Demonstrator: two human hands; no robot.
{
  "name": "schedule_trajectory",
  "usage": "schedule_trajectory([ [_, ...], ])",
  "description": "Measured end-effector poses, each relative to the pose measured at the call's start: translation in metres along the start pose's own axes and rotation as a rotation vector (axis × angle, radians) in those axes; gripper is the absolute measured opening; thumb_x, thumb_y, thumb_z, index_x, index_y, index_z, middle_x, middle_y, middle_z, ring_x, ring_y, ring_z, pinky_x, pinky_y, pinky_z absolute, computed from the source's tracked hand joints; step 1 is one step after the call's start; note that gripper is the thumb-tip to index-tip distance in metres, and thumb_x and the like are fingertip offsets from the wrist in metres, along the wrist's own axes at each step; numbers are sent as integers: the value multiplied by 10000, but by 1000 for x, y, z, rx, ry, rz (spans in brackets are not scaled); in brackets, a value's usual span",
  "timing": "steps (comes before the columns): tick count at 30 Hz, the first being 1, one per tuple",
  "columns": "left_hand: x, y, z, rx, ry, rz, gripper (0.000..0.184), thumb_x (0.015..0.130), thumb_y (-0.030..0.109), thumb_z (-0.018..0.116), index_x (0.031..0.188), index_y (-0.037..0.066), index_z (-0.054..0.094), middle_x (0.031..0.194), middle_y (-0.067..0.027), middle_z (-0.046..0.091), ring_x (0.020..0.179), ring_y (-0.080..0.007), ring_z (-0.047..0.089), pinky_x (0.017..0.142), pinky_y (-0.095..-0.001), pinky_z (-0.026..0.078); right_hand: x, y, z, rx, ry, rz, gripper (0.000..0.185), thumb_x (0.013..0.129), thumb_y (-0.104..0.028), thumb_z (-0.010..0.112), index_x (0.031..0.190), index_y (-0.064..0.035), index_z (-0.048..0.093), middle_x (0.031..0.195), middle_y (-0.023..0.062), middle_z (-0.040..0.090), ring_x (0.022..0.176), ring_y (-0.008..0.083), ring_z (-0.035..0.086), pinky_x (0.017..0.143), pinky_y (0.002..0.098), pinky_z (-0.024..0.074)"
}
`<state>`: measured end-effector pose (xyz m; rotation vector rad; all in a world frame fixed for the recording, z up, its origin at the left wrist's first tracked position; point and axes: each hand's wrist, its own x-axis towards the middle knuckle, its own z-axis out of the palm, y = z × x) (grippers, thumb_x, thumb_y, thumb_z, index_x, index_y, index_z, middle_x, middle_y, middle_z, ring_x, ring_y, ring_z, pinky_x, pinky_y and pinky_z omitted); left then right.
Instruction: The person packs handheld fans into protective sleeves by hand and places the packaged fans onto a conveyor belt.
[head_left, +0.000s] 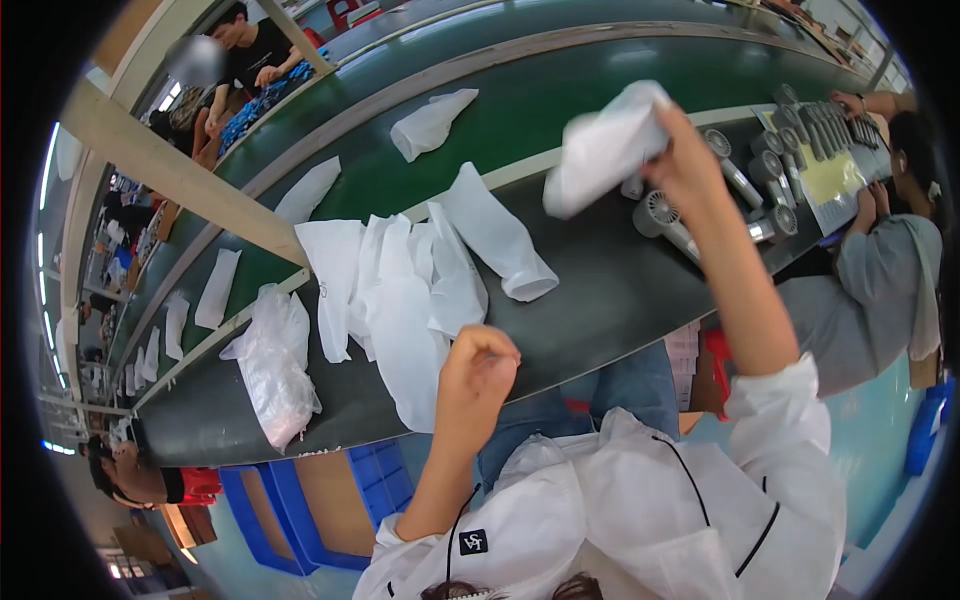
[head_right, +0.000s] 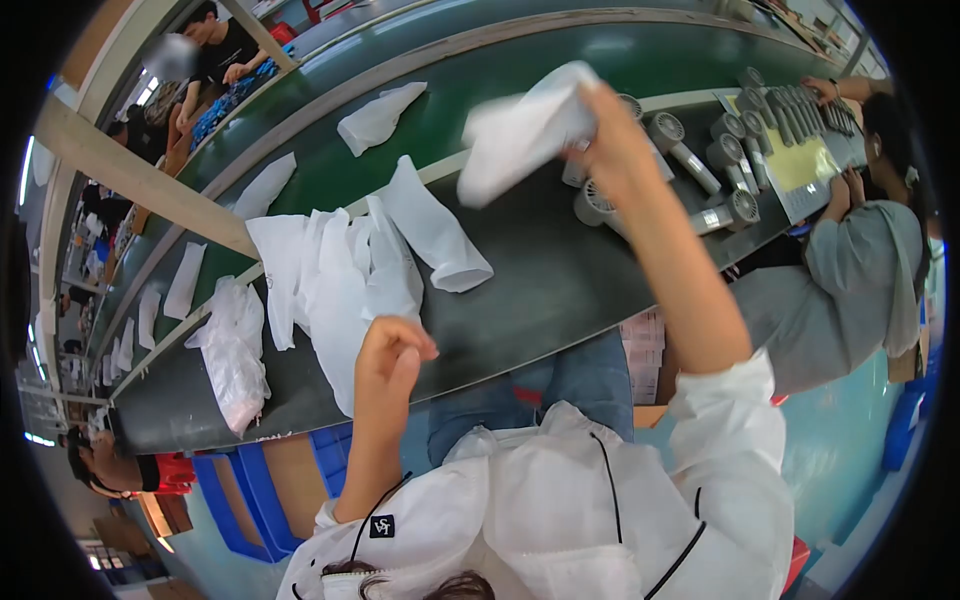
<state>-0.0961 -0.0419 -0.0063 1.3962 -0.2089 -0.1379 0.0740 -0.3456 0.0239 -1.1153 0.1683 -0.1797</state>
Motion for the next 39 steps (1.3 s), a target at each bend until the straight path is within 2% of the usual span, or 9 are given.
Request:
schedule_trajectory([
  [3, -18, 5, -18, 244, 202, 148, 107, 848, -6, 639, 906, 24, 554, 909, -65, 558, 840, -167, 548, 763, -275, 449, 140, 4, -34, 39, 334, -47, 359, 979, -250, 509, 1291, -76, 476, 1303, 167, 462, 1145, 346, 521, 820, 518, 583],
  [7, -22, 11, -54, 793, 616, 311, 105, 806, -17, 672, 816, 12, 572, 809, -86, 584, 771, -229, 565, 748, -296, 446, 306, 59, -141, -38, 161, -153, 478, 910, -226, 625, 1329, -66, 461, 1319, 131, 472, 1203, 339, 491, 921, 545, 541],
  [10, -34, 3, -82, 904, 652, 300, 122, 809, -13, 677, 880, 5, 579, 899, -98, 578, 848, -228, 570, 783, -302, 457, 341, 73, -158, -1710, 272, -288, 621, 846, -265, 708, 1363, -28, 456, 1338, 126, 512, 1151, 346, 568, 999, 479, 479],
  [15, -15, 3, -128, 1367, 747, 343, 466, 763, 51, 741, 1181, -10, 543, 1186, -178, 547, 1097, -343, 512, 996, -408, 394, 212, 9, -65, -212, 261, -320, 410, 923, -216, 625, 1282, -31, 557, 1139, 120, 631, 1089, 261, 627, 950, 370, 495],
  [19, 15, -23, -187, 1565, 583, 237, 771, 709, 81, 779, 1371, -21, 397, 1311, -244, 484, 1222, -410, 454, 1048, -452, 359, 38, -43, -61, -839, -302, -385, 190, 964, -160, 564, 1068, -21, 642, 944, 42, 653, 918, 136, 623, 803, 294, 499],
  [25, 27, -1, -184, 1179, 694, 17, 547, 830, -11, 583, 1351, 56, 429, 1220, -205, 525, 1112, -345, 541, 929, -392, 443, -94, -14, -107, -1419, -224, -218, 353, 867, -222, 701, 1150, -56, 570, 960, 94, 642, 882, 188, 626, 782, 319, 499],
  [32, 9, 72, -120, 829, 721, 500, 216, 822, 0, 560, 1032, 19, 605, 1268, -126, 502, 1229, -239, 451, 1077, -361, 283, -69, 41, -63, -1875, -73, -448, 614, 773, -347, 766, 1276, -159, 468, 1005, 144, 568, 919, 351, 637, 782, 430, 513],
  [37, 5, 68, -73, 94, 326, 156, 191, 825, 57, 669, 1006, -4, 657, 1376, -171, 454, 1355, -274, 364, 1119, -350, 238, -43, 28, -70, -1579, -243, -576, 529, 743, -262, 767, 1178, -127, 496, 1140, 196, 585, 940, 388, 632, 798, 436, 504],
  [39, 17, 60, -55, 58, 189, 140, 260, 830, 65, 686, 1078, -10, 667, 1413, -168, 427, 1339, -261, 386, 1095, -330, 292, -71, -17, -43, -1281, -212, -358, 503, 782, -260, 745, 1210, -149, 506, 1005, 95, 592, 817, 196, 613, 696, 321, 493],
])
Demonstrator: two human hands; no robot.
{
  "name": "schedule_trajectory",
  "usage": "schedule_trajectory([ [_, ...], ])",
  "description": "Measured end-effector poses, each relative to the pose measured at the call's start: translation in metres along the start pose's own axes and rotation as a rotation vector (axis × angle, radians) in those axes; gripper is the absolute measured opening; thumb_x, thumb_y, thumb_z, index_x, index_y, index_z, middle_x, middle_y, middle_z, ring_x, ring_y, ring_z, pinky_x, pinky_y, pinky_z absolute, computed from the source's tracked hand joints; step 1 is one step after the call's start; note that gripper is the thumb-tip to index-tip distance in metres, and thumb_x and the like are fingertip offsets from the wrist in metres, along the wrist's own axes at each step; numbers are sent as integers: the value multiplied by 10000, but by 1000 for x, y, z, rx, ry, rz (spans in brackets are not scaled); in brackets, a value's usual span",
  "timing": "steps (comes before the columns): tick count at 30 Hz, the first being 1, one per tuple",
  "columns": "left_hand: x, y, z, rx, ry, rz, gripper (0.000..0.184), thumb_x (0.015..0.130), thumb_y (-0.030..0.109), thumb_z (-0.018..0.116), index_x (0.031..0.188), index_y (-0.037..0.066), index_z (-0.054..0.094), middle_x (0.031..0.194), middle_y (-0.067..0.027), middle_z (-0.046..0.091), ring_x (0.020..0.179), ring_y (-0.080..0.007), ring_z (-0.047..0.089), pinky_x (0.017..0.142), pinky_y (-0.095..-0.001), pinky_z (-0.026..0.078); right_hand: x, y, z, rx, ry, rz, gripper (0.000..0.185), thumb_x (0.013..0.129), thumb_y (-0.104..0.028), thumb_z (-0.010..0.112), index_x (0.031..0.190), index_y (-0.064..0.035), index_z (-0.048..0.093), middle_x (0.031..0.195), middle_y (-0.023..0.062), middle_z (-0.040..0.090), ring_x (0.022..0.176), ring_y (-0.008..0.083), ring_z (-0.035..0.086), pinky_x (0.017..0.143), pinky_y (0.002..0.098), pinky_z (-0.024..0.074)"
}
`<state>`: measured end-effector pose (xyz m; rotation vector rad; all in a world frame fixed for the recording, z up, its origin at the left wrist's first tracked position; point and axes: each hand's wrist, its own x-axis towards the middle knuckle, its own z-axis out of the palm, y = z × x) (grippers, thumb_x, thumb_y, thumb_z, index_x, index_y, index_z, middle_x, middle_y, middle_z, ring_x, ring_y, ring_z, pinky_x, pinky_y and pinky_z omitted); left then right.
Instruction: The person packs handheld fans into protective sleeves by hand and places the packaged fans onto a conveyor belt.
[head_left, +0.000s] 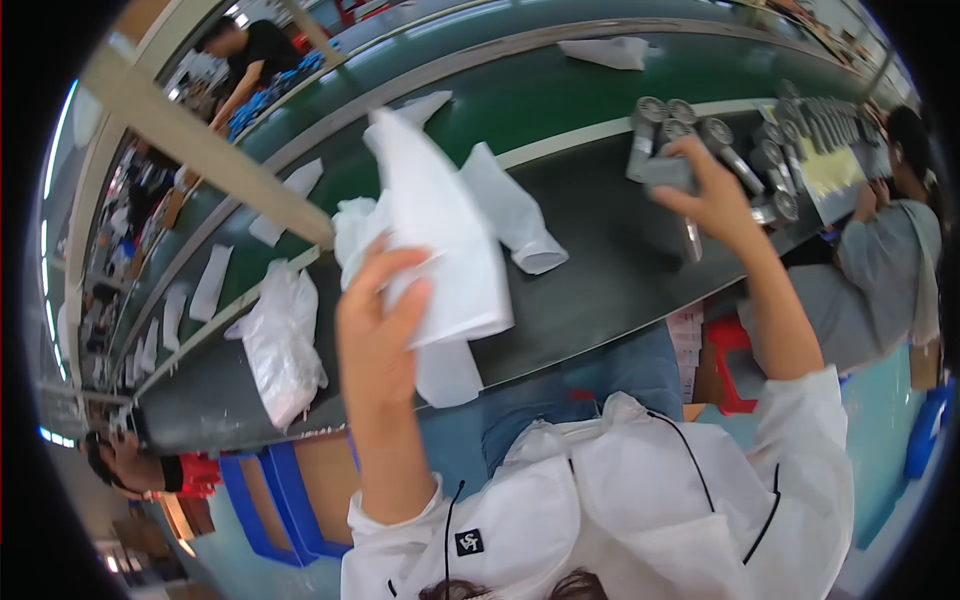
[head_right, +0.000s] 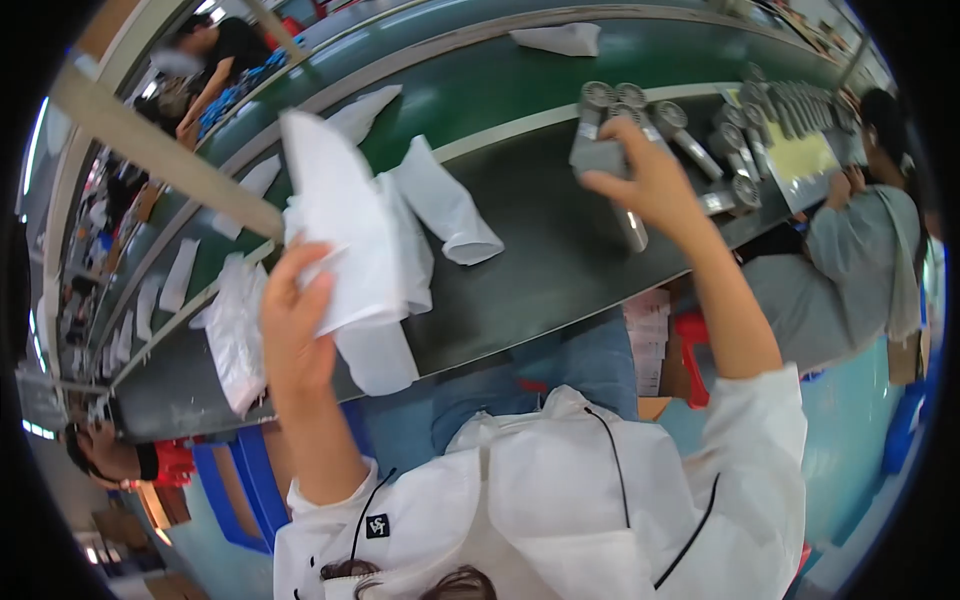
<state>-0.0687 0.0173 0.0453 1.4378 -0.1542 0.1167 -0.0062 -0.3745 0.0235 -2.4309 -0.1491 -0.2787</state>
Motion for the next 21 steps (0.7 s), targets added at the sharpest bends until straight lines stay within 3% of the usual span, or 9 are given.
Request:
schedule_trajectory([
  [1, 6, -1, 16, -88, -37, -10, 287, 840, 70, 685, 1114, -10, 665, 1421, -160, 423, 1321, -249, 402, 1083, -323, 312, -5, -8, -9, 292, 41, -110, 491, 802, -265, 732, 1223, -147, 510, 994, 36, 579, 772, 126, 570, 609, 258, 465],
  [2, 12, -2, 32, -182, -89, -20, 314, 849, 75, 685, 1150, -9, 663, 1429, -153, 418, 1303, -237, 417, 1071, -316, 332, -19, -35, -28, 483, 6, 18, 533, 817, -323, 708, 1266, -125, 500, 1003, 23, 564, 765, 108, 553, 561, 221, 438],
  [4, 24, -9, 57, -231, -140, -54, 321, 857, 81, 682, 1165, -6, 662, 1429, -148, 420, 1283, -232, 434, 1065, -316, 341, -42, -54, -39, 586, 44, -66, 646, 832, -410, 680, 1342, -85, 452, 1083, 51, 572, 830, 113, 588, 574, 212, 469],
  [6, 36, -15, 77, -284, -217, -91, 328, 865, 87, 680, 1180, -2, 660, 1430, -143, 422, 1263, -228, 450, 1059, -317, 350, -63, -82, -35, 1059, 255, -233, 739, 817, -459, 730, 1346, -50, 416, 1151, 79, 569, 916, 154, 637, 579, 253, 538],
  [7, 40, -19, 85, -347, -241, -158, 327, 870, 89, 675, 1184, -2, 659, 1426, -137, 427, 1249, -229, 464, 1048, -317, 362, -68, -82, -33, 1025, 372, -218, 882, 780, -574, 734, 1372, -39, 357, 1214, 106, 547, 960, 191, 645, 569, 299, 575],
  [10, 44, -23, 105, -393, -261, -267, 341, 882, 72, 654, 1214, -6, 644, 1418, -107, 437, 1202, -218, 506, 1024, -317, 388, -74, -87, -22, 985, 631, -295, 925, 763, -611, 732, 1378, -41, 340, 1253, 129, 517, 982, 216, 637, 590, 317, 589],
  [13, 38, -21, 119, -330, -361, -270, 333, 898, 46, 624, 1228, 3, 634, 1417, -93, 440, 1181, -208, 517, 1008, -313, 405, -76, -78, -10, 985, 630, -317, 918, 771, -562, 756, 1382, -31, 322, 1265, 151, 499, 1006, 241, 629, 616, 338, 601],
  [18, 31, -22, 130, 1, -414, -13, 306, 945, 52, 576, 1244, -10, 606, 1331, -84, 500, 1073, -177, 570, 901, -263, 470, -72, -72, 6, 902, 701, -295, 954, 748, -587, 758, 1405, -85, 281, 1291, 135, 484, 1057, 247, 623, 613, 338, 610],
  [21, 35, -33, 132, 129, -333, 48, 308, 963, 91, 578, 1250, -21, 591, 1295, -90, 514, 988, -151, 600, 831, -245, 493, -72, -46, 15, 565, 735, -514, 850, 767, -516, 776, 1346, -88, 324, 1242, 153, 506, 1110, 280, 570, 806, 394, 554],
])
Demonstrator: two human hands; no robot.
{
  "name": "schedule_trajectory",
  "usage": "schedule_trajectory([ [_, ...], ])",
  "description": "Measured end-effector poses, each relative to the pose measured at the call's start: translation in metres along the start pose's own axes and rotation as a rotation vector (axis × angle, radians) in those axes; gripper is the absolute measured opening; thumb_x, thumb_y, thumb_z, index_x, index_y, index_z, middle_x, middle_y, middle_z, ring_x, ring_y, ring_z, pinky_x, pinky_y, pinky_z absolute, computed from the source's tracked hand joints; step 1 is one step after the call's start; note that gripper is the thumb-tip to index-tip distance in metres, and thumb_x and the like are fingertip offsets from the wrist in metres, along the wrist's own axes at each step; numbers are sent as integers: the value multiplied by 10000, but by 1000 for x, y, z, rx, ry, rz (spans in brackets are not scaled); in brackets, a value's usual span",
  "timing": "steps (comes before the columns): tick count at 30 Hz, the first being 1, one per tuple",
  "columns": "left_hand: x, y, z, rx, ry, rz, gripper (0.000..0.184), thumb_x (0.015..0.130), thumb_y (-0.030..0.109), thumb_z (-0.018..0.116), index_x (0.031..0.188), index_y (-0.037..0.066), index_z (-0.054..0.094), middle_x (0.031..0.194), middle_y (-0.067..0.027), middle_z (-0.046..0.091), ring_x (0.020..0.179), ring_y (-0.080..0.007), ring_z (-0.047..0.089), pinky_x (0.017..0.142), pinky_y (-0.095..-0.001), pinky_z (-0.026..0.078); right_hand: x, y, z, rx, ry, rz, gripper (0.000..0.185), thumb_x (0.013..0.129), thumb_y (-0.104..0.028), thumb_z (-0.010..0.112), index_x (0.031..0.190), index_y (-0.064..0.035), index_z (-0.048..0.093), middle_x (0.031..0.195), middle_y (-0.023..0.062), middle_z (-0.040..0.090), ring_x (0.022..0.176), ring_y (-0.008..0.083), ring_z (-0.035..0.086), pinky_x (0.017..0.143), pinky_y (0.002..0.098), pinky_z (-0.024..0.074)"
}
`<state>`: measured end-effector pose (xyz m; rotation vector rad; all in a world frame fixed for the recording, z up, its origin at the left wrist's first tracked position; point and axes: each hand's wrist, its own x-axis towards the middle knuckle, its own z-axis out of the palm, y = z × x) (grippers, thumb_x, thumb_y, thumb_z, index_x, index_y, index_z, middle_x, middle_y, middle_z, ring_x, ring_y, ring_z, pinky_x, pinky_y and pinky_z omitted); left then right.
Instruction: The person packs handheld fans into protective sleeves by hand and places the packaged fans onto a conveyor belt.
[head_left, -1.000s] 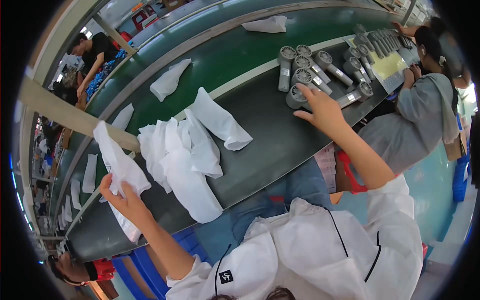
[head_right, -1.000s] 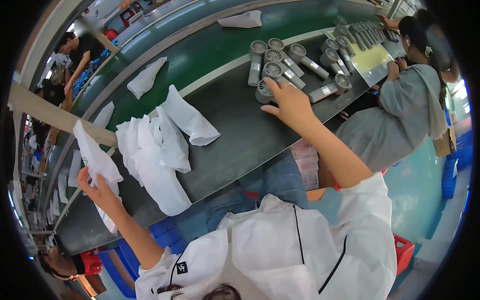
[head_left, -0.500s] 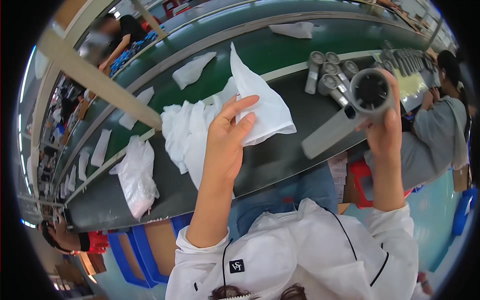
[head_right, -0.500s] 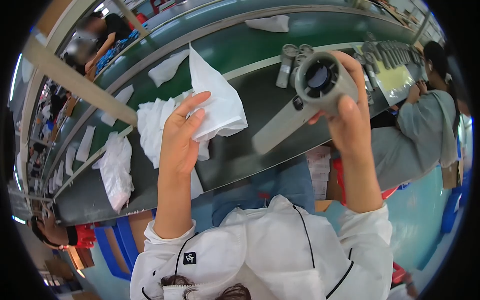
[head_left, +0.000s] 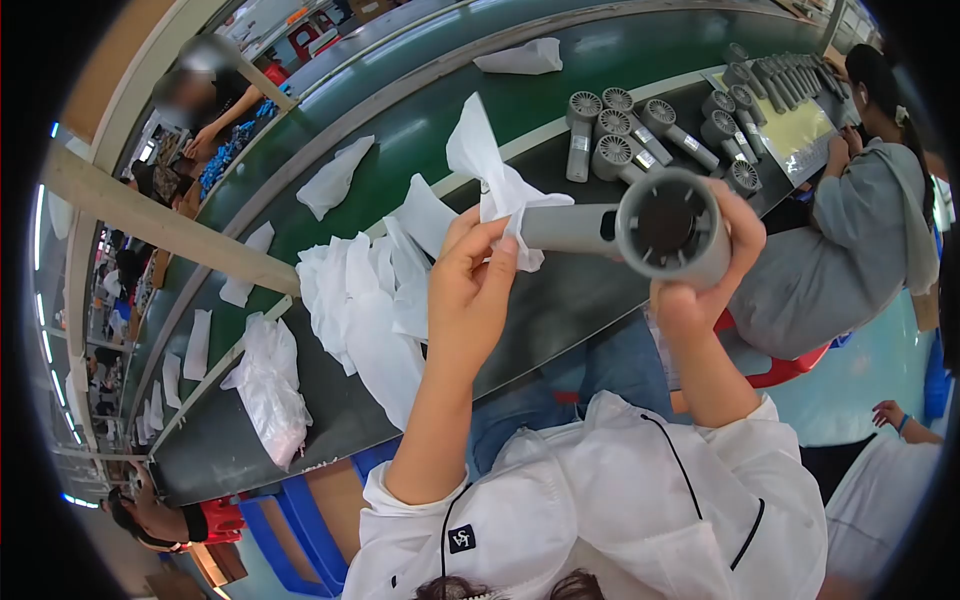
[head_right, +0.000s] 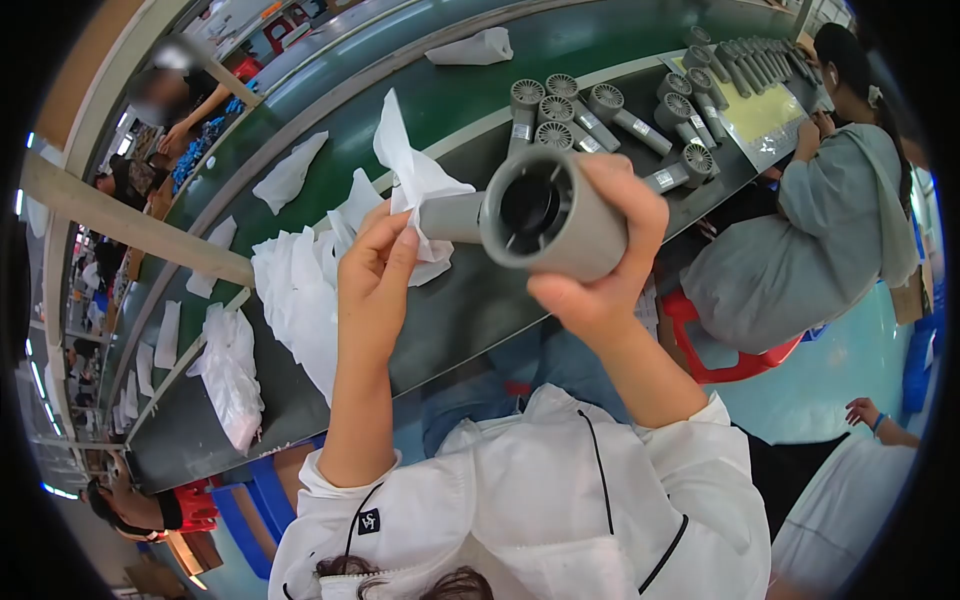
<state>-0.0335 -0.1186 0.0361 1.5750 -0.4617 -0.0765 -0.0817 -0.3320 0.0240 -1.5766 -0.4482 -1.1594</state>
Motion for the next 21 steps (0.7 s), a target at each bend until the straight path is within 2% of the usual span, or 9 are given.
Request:
schedule_trajectory([
  [2, 1, 5, 4, -32, -22, -2, 281, 971, 112, 576, 1216, -24, 599, 1252, -82, 541, 962, -143, 605, 808, -244, 498, -1, 5, 3, -41, -45, -230, 787, 745, -440, 811, 1285, -105, 347, 1191, 176, 530, 1101, 317, 529, 912, 424, 445],
  [9, 4, 1, 2, -92, -13, -168, 226, 985, 196, 579, 1026, -21, 625, 985, -26, 622, 782, -98, 587, 664, -236, 484, 0, -8, 10, 203, -222, -173, 776, 670, -355, 891, 1287, -91, 501, 1146, 219, 545, 1037, 338, 568, 870, 426, 475],
  [10, 5, 0, 1, -92, -13, -167, 226, 985, 196, 579, 1026, -21, 625, 985, -26, 622, 782, -98, 587, 664, -236, 484, 3, -12, 5, 122, -329, -163, 741, 708, -360, 865, 1302, -170, 463, 1204, 286, 491, 1012, 352, 580, 806, 395, 501],
  [11, 5, 0, 0, 37, 39, -152, 216, 974, 192, 596, 996, -17, 645, 963, -29, 610, 736, -94, 564, 631, -242, 466, 3, -16, 3, 122, -329, -164, 741, 708, -360, 865, 1302, -170, 463, 1204, 286, 491, 1012, 352, 580, 806, 395, 501],
  [13, 5, 1, -1, 166, 92, -136, 208, 962, 189, 614, 966, -13, 665, 941, -32, 598, 690, -91, 542, 598, -248, 448, 2, -22, 1, 87, -555, -171, 612, 725, -281, 863, 1228, -156, 537, 1210, 281, 490, 1031, 355, 585, 809, 389, 510],
  [15, 5, 6, -1, 572, 208, 185, 190, 937, 169, 637, 918, -11, 695, 891, -45, 571, 664, -103, 510, 587, -268, 425, -3, -19, 3, 124, -576, -146, 498, 742, -211, 851, 1173, -159, 607, 1218, 242, 516, 1044, 345, 592, 809, 388, 514],
  [17, 3, 16, -4, 558, 190, 196, 173, 929, 158, 643, 929, -4, 704, 859, -50, 561, 661, -109, 499, 586, -271, 415, -1, -16, 4, -14, -790, -90, 494, 729, -171, 847, 1176, -212, 640, 1225, 173, 550, 1035, 315, 595, 816, 384, 511],
  [19, 3, 18, -11, 547, 171, 206, 159, 920, 147, 648, 940, 4, 713, 826, -55, 550, 657, -115, 489, 585, -275, 404, 6, -9, 9, -47, -816, -129, 511, 712, -104, 826, 1168, -266, 662, 1222, 120, 573, 1026, 285, 596, 832, 367, 507],
  [21, 6, 15, -22, 217, -108, 104, 135, 913, 131, 654, 936, 12, 714, 795, -47, 556, 686, -117, 502, 597, -261, 398, 9, 4, 14, -53, -833, -327, 539, 697, -79, 809, 1171, -286, 659, 1236, 116, 562, 1026, 291, 592, 851, 357, 505],
])
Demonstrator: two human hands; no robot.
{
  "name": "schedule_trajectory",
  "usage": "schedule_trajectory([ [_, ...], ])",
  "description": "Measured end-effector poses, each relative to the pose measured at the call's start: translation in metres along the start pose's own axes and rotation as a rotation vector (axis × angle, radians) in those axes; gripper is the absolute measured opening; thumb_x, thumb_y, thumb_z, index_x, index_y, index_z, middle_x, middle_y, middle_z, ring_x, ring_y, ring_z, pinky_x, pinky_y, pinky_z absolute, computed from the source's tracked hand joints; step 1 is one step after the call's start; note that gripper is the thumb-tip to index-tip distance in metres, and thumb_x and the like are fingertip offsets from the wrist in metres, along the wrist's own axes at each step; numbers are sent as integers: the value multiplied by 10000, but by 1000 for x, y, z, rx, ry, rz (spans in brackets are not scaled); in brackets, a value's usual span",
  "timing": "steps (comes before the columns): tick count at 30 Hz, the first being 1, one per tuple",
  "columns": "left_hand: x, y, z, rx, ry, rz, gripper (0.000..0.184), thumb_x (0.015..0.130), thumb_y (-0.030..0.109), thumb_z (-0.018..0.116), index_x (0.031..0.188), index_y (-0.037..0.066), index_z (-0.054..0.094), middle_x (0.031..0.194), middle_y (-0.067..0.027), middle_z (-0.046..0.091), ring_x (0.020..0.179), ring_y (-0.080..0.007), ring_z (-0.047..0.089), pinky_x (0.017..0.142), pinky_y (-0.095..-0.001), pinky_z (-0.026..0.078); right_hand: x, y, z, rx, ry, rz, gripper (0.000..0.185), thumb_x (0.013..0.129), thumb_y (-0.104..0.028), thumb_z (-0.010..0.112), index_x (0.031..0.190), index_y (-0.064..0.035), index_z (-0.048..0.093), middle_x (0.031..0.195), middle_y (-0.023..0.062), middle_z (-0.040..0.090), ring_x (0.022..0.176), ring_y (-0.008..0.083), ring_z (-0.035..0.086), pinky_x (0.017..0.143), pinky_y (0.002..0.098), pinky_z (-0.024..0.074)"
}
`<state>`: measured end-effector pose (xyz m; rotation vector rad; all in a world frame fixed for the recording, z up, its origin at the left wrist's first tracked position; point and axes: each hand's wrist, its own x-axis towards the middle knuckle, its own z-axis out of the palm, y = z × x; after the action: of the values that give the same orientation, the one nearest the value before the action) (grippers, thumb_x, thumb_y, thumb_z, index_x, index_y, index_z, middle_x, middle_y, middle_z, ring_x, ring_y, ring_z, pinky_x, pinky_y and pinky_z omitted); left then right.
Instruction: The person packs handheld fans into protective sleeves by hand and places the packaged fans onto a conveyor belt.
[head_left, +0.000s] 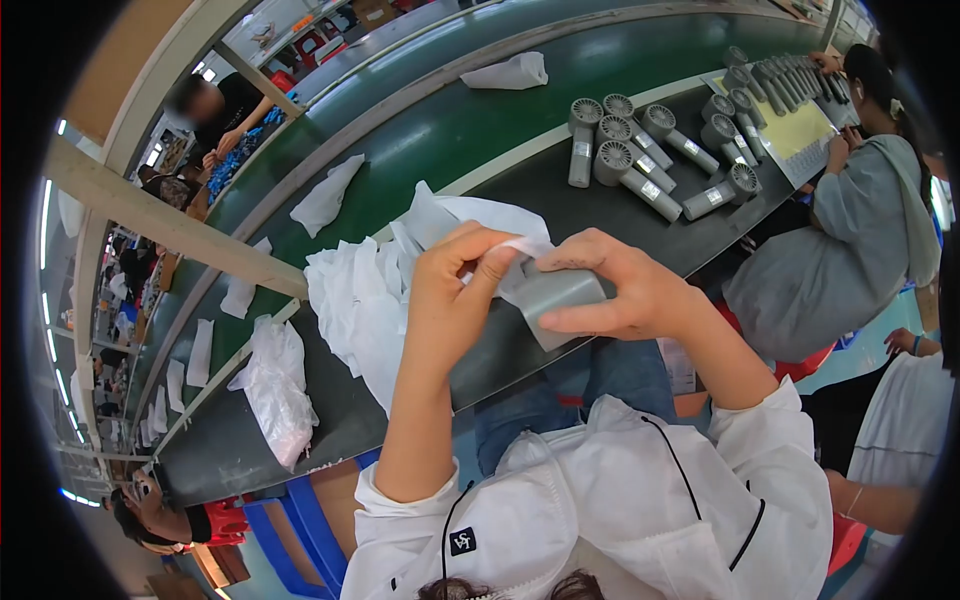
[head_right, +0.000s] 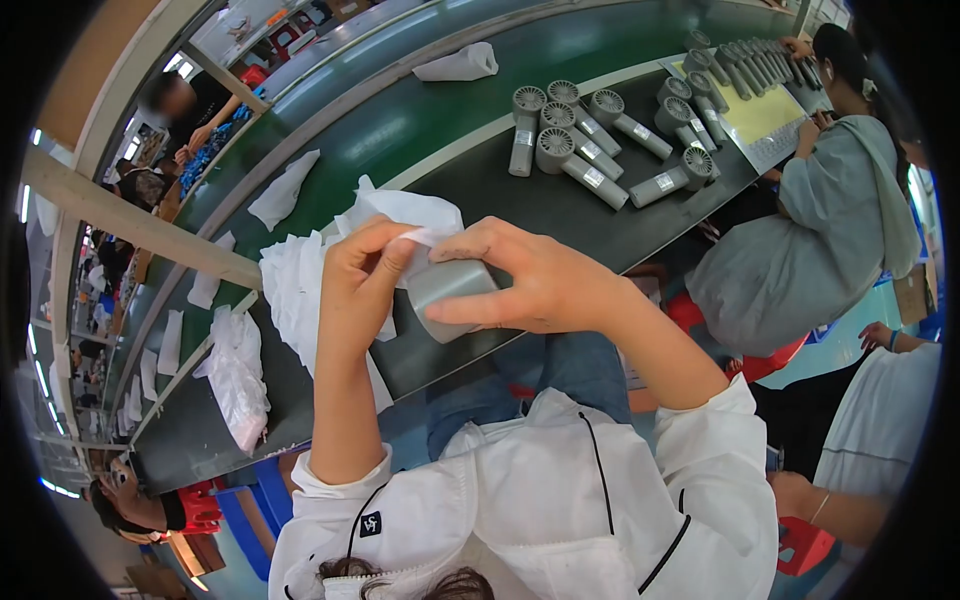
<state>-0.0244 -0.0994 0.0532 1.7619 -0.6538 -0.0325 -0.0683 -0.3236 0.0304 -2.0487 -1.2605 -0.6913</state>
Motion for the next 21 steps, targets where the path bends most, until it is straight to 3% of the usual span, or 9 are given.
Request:
schedule_trajectory([
  [3, 1, 4, -6, 24, -66, 77, 119, 920, 106, 642, 944, 11, 709, 769, -25, 561, 693, -93, 504, 601, -241, 389, 17, -8, -10, -41, -171, 55, 549, 707, -79, 799, 1199, -267, 643, 1249, 131, 551, 1049, 318, 586, 872, 371, 508],
  [10, -12, 7, 16, -99, 242, -35, 94, 901, 58, 651, 835, 3, 612, 730, -9, 566, 632, -64, 489, 578, -207, 384, 14, -5, 19, -113, 86, 356, 568, 692, -149, 823, 1217, -170, 607, 1204, 148, 543, 1059, 324, 590, 854, 384, 524],
  [12, -16, 5, 28, 129, 311, 90, 140, 879, 56, 674, 793, 15, 571, 697, -1, 556, 608, -57, 479, 551, -211, 375, 16, -12, 29, -118, 89, 447, 564, 688, -152, 824, 1208, -158, 606, 1174, 145, 545, 1021, 317, 600, 834, 387, 525],
  [16, -17, -11, 26, 88, 329, 55, 129, 880, 62, 675, 796, 26, 583, 658, 18, 531, 585, -48, 438, 531, -212, 346, 21, -20, 33, 2, 78, 622, 557, 679, -137, 819, 1191, -146, 600, 1118, 124, 539, 905, 304, 614, 770, 389, 523],
  [20, -8, -18, 21, -18, 347, -48, 137, 889, 73, 672, 797, 25, 583, 660, 33, 530, 581, -44, 424, 530, -209, 343, 24, -14, 35, 14, 112, 568, 579, 670, -137, 825, 1199, -138, 588, 1051, 116, 553, 879, 326, 607, 746, 377, 526],
  [21, -4, -19, 21, -9, 354, -64, 139, 897, 78, 665, 795, 23, 587, 647, 42, 524, 580, -40, 415, 536, -212, 341, 25, -11, 34, 44, -5, 615, 575, 678, -127, 821, 1200, -125, 580, 1029, 99, 568, 898, 290, 617, 758, 361, 526],
])
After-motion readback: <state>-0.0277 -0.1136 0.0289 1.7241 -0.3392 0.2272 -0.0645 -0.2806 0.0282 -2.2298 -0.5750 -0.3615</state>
